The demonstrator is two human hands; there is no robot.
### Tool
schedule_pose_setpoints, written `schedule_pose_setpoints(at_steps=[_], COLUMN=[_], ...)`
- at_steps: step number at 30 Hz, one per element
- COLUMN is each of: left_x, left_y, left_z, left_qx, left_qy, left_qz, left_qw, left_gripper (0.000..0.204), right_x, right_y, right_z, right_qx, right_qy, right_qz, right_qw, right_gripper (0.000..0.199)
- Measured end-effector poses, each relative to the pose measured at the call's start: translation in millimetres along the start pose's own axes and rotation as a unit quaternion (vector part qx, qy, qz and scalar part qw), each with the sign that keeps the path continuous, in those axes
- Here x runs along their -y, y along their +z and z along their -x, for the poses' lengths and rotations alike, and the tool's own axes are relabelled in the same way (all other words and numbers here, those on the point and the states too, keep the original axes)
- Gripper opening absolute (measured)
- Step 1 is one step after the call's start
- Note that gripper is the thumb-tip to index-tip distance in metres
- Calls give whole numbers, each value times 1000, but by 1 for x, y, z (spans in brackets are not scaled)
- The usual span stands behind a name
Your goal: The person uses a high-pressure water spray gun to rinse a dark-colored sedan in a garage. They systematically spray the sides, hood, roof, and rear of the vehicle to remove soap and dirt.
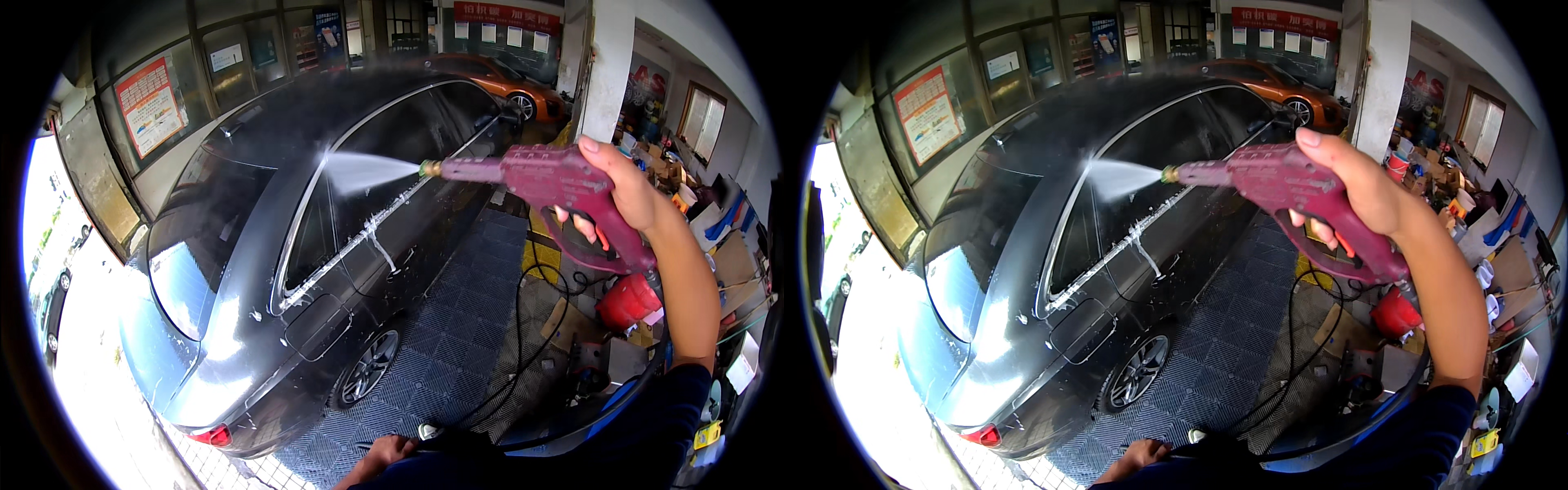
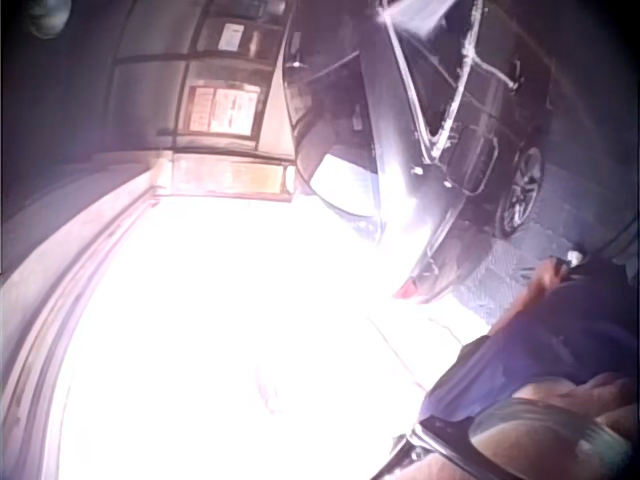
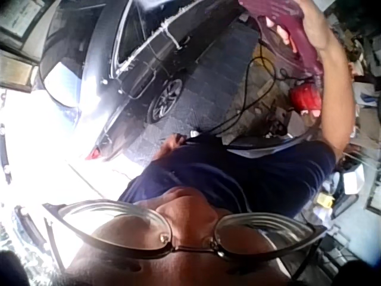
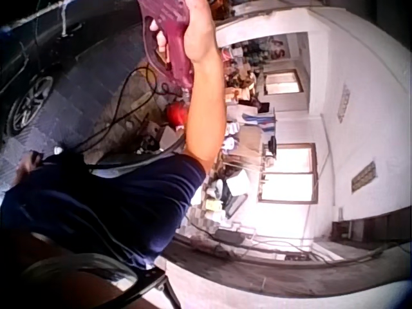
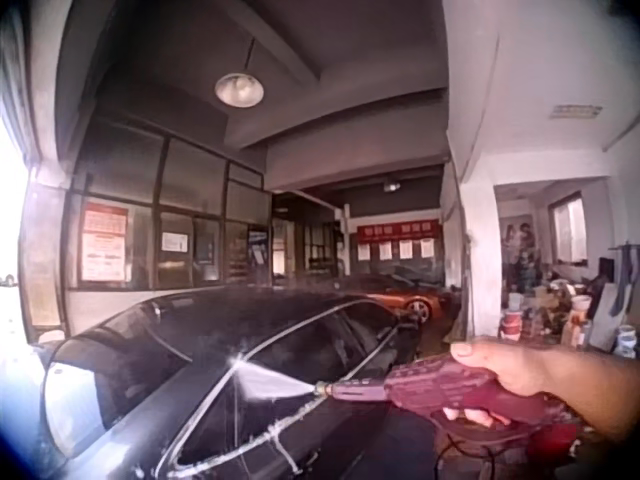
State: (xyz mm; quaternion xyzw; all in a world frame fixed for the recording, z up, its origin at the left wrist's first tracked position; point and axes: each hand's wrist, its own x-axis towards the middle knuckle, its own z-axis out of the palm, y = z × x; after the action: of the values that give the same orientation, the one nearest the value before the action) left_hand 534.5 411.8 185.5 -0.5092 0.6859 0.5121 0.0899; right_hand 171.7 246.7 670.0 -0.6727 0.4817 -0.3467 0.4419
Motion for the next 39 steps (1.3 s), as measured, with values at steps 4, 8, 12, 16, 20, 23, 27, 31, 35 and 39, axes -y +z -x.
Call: schedule_pose_setpoints(at_steps=[4,8,12,16,20,23,27,31,35,39], left_x=[15,32,25,30,41,51,53,60,62,60], left_y=[7,18,11,9,15,19,21,30,36,42], left_z=[10,14,37,44,56,44,60,73,77,79], left_qx=[-34,-81,-83,-96,-123,-129,-136,-128,-137,-110], left_qy=[-2,-29,-38,-9,-3,45,62,28,34,19], left_qz=[-2,48,130,103,81,71,54,64,48,53], left_qw=[999,995,987,990,989,988,987,989,989,992], left_gripper=[60,61,62,62,60,58,58,61,59,60], right_x=[-27,-52,-72,-100,-98,-78,-66,-47,-41,-46], right_y=[-55,-100,-103,-109,-56,-21,41,89,118,124], right_z=[-29,-47,-56,-60,-55,-29,-9,4,16,21], right_qx=[-100,-199,-288,-247,-147,-79,24,148,239,225], right_qy=[19,60,107,118,80,75,42,12,27,32], right_qz=[28,24,66,20,-45,-53,-81,-123,-123,-45], right_qw=[994,978,949,962,985,993,996,981,963,973], right_gripper=[76,75,78,78,76,73,74,81,92,88])
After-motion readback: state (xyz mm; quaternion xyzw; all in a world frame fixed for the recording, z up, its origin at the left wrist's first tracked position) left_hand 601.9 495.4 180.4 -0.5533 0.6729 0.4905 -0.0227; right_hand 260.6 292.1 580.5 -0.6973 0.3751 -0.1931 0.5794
